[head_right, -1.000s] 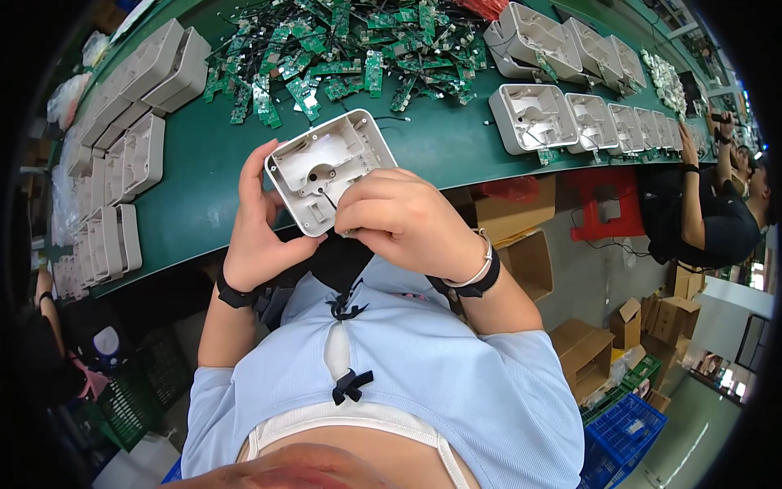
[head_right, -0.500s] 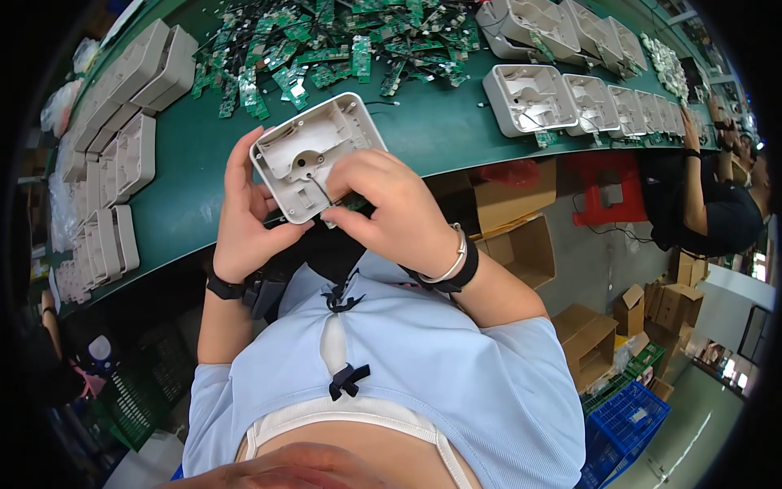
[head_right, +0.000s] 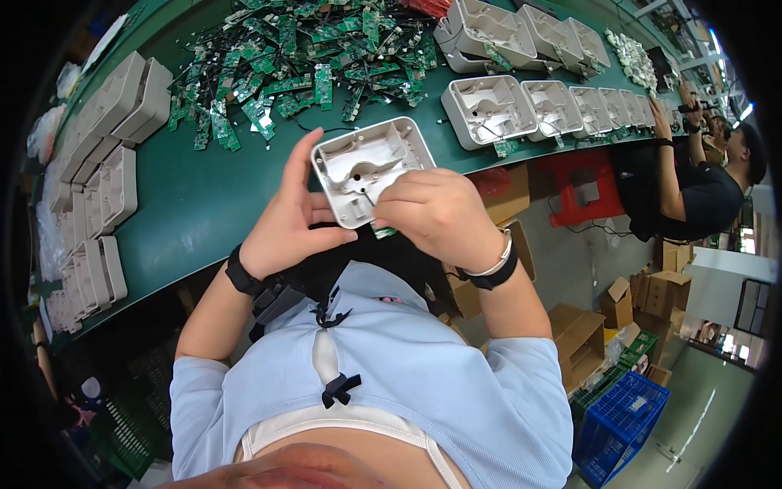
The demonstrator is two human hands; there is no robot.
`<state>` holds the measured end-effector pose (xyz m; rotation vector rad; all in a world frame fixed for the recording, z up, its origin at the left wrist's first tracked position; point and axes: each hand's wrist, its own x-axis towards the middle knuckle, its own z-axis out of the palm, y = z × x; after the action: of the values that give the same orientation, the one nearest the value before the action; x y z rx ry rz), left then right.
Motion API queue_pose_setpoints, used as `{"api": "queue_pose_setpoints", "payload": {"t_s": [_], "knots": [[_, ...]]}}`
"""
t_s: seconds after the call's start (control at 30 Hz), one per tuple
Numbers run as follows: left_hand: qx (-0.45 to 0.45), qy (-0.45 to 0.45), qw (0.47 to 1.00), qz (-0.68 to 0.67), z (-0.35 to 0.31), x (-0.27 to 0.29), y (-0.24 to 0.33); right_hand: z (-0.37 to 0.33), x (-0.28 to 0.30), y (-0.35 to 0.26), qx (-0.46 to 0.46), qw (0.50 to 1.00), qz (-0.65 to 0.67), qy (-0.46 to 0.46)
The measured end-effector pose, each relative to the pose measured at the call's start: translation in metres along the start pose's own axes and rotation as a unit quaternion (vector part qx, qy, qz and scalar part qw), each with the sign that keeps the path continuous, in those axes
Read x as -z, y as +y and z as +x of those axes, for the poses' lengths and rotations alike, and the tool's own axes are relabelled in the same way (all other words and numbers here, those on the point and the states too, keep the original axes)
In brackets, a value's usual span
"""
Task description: The person picks up a plastic housing and a circuit board, threads the wire through a hole in the housing, and presses the board into place. They place the assembly on the table and repeat the process with another unit.
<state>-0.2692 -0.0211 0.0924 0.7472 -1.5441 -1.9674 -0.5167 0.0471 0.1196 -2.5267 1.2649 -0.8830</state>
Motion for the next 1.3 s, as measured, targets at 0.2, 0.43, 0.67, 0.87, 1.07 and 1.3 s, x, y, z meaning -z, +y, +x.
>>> {"api": "queue_pose_setpoints", "payload": {"t_s": [0.2, 0.43, 0.67, 0.87, 1.07, 1.3], "knots": [[0.035, 0.069, 0.997, -0.025, -0.029, 0.022, 0.002, -0.006, 0.004, 0.03, -0.007, 1.0, -0.023, -0.011], [-0.106, 0.303, 0.859, 0.4, -0.125, 0.082, 0.02, -0.006, 0.012, 0.031, -0.01, 0.998, -0.053, -0.02], [-0.073, 0.577, 0.438, 0.686, -0.222, 0.155, 0.022, -0.013, 0.006, 0.032, -0.038, 0.99, -0.128, -0.048], [0.057, 0.622, 0.339, 0.703, -0.276, 0.22, 0.019, -0.026, 0.001, 0.024, -0.032, 0.978, -0.207, -0.021], [0.102, 0.614, 0.303, 0.722, -0.3, 0.23, 0.014, 0.002, 0.005, 0.003, -0.052, 0.982, -0.179, 0.002], [-0.071, 0.593, 0.372, 0.711, -0.273, 0.192, 0.009, 0.056, 0.019, -0.037, -0.134, 0.987, -0.085, 0.015]]}}
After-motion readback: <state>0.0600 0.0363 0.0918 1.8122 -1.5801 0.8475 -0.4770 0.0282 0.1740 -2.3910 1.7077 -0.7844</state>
